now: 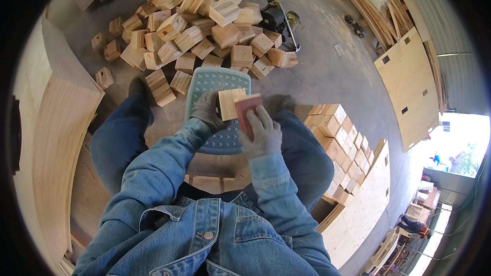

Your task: The person sits on a low stool and sands small wooden blocks one at a time using a sanding block. They hold each block in the left hand and rub the sanding block over its surfaces, then place the finished block onto a growing stack to the right.

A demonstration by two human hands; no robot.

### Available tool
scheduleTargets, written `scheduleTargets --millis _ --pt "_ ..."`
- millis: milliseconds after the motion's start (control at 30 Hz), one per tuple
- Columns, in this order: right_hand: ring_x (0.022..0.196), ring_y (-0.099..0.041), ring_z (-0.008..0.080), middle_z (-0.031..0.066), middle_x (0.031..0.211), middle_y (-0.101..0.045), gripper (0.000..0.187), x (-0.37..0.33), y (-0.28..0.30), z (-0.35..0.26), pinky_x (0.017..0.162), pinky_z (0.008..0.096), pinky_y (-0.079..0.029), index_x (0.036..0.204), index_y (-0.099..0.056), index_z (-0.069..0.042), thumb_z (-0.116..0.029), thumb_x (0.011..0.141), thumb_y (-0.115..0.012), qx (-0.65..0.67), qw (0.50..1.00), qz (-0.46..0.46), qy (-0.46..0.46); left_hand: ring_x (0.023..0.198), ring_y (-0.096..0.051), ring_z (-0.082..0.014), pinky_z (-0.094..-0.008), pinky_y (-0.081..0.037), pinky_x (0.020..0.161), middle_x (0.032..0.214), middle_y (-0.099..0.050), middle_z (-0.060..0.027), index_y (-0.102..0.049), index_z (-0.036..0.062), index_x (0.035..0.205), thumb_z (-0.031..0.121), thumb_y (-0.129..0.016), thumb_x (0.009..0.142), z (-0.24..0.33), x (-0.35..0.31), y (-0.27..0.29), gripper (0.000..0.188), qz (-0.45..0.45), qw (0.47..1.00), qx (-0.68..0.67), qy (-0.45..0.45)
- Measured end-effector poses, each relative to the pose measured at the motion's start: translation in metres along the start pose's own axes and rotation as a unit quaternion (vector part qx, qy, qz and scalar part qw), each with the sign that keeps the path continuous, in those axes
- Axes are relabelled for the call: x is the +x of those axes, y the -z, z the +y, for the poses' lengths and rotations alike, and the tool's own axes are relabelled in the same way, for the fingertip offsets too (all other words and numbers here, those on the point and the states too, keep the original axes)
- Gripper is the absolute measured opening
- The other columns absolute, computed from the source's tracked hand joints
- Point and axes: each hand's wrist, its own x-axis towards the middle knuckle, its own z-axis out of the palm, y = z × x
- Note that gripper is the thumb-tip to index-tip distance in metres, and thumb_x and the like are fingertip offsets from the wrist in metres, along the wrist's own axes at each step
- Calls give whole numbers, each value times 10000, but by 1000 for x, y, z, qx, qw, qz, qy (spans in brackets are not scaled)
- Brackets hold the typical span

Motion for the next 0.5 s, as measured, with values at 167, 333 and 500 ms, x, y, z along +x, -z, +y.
scheduleTargets --millis 167,333,500 --pt "1290 -603 392 147 1529 -571 686 -23 4 -3 1083 516 -470 1403 -677 -162 -303 760 -870 15 1000 19 3 1300 -558 -383 -460 -452 1157 1338 -598 -158 -515 179 1419 373 -924 618 8 -2 4 920 2 1000 14 11" --pt "1313 -602 364 146 1529 -571 661 43 -5 -9 1105 514 -467 1382 -695 -165 -317 762 -866 -46 999 -5 -1 1233 -590 -398 -469 -484 1097 1290 -608 -183 -522 142 1412 344 -924 661 0 -5 3 875 41 999 15 -29" --pt "1285 -603 380 91 1541 -569 647 112 -20 19 1103 487 -478 1406 -676 -194 -399 809 -817 -69 997 12 -42 1261 -577 -388 -465 -474 1116 1313 -604 -167 -513 140 1424 346 -942 637 -1 -3 -2 919 18 999 24 -26"
